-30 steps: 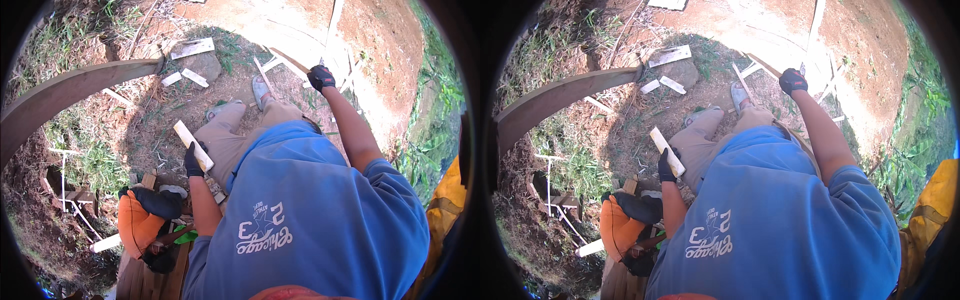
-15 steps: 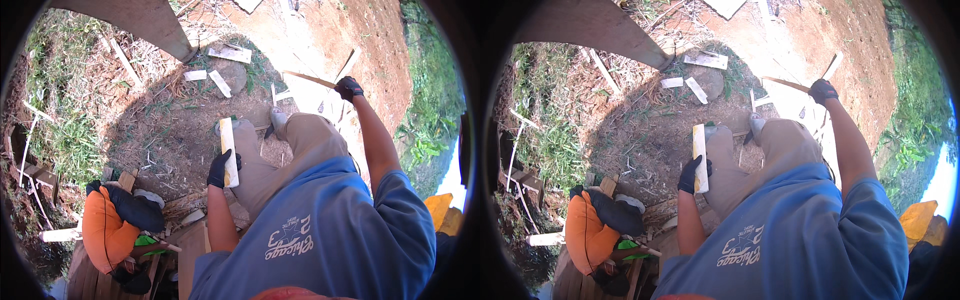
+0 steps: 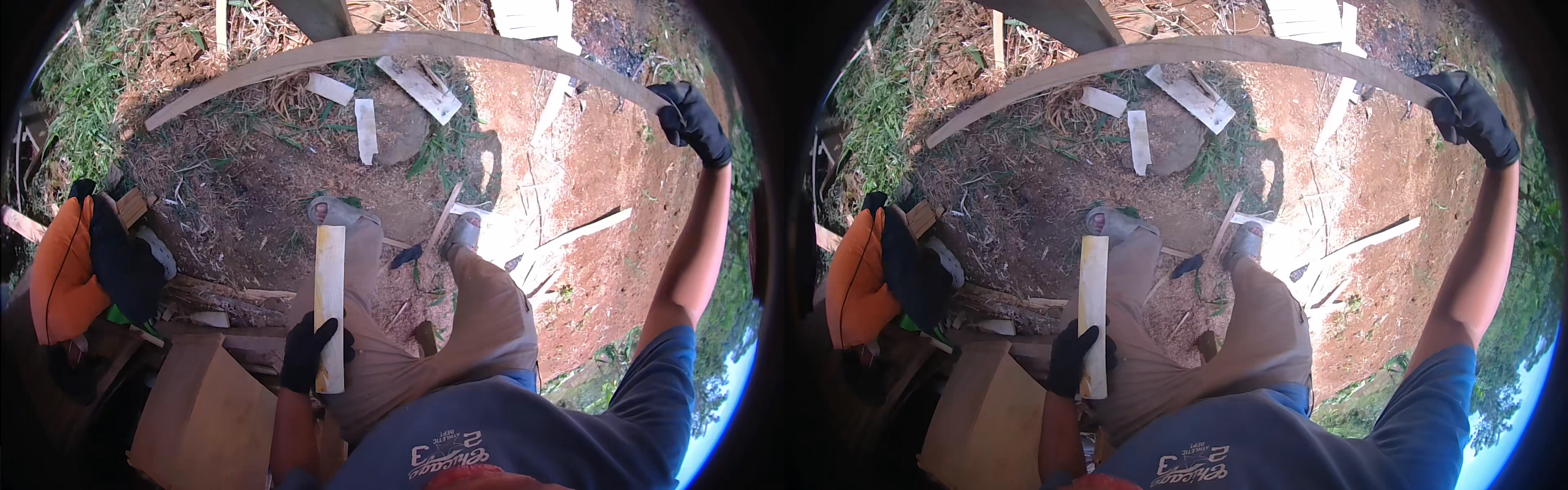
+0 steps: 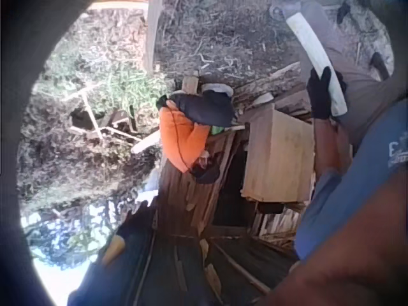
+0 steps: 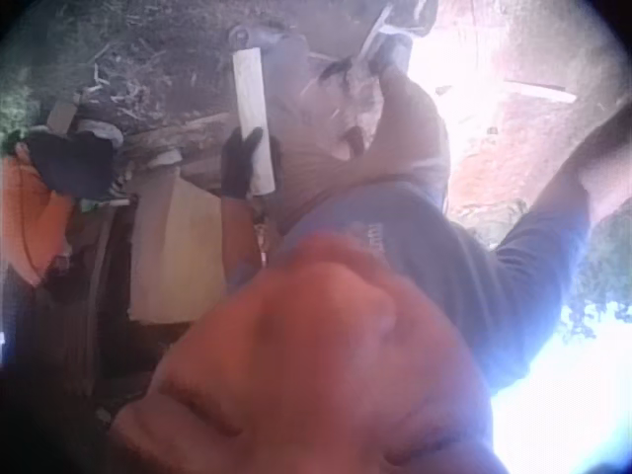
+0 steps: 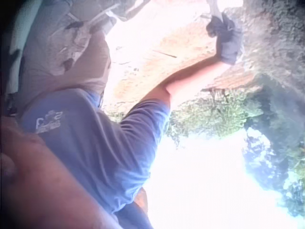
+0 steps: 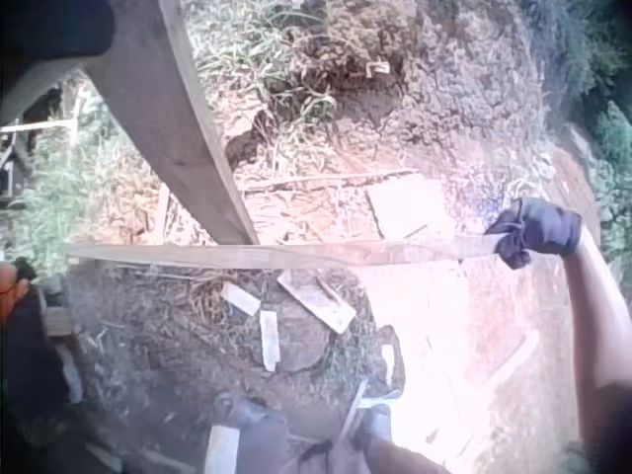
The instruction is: The person assembles a wooden structure by positioning wood pieces and hammering nails into them.
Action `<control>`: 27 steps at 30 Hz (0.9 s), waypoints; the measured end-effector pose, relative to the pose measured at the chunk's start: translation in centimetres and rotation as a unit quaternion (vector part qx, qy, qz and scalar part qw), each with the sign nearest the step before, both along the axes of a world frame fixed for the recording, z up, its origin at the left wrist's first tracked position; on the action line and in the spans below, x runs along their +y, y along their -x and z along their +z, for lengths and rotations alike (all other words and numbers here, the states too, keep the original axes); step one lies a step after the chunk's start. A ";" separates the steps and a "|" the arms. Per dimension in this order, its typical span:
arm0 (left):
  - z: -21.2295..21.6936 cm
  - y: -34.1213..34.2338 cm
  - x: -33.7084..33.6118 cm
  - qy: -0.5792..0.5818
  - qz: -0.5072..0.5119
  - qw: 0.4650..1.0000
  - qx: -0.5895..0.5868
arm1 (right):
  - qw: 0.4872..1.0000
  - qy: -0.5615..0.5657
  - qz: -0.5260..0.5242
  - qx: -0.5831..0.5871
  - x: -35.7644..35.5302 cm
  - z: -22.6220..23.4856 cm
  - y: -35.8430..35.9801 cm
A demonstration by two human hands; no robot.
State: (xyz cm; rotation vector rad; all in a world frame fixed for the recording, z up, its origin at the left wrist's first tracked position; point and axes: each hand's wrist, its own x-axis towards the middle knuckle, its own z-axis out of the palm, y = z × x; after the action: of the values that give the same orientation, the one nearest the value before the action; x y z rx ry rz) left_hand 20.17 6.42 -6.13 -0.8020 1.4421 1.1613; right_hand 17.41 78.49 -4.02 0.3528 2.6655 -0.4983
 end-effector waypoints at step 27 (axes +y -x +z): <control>-2.7 -6.4 2.2 0.408 -0.304 0.845 -0.164 | 0.983 -0.025 -0.070 -0.167 -33.1 -71.0 -35.2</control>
State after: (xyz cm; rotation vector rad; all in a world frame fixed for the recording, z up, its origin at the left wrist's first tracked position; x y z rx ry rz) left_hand 26.58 8.63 -8.86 -0.9376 1.7076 -0.1240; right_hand 52.56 45.40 -75.07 0.5863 2.3399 -0.3769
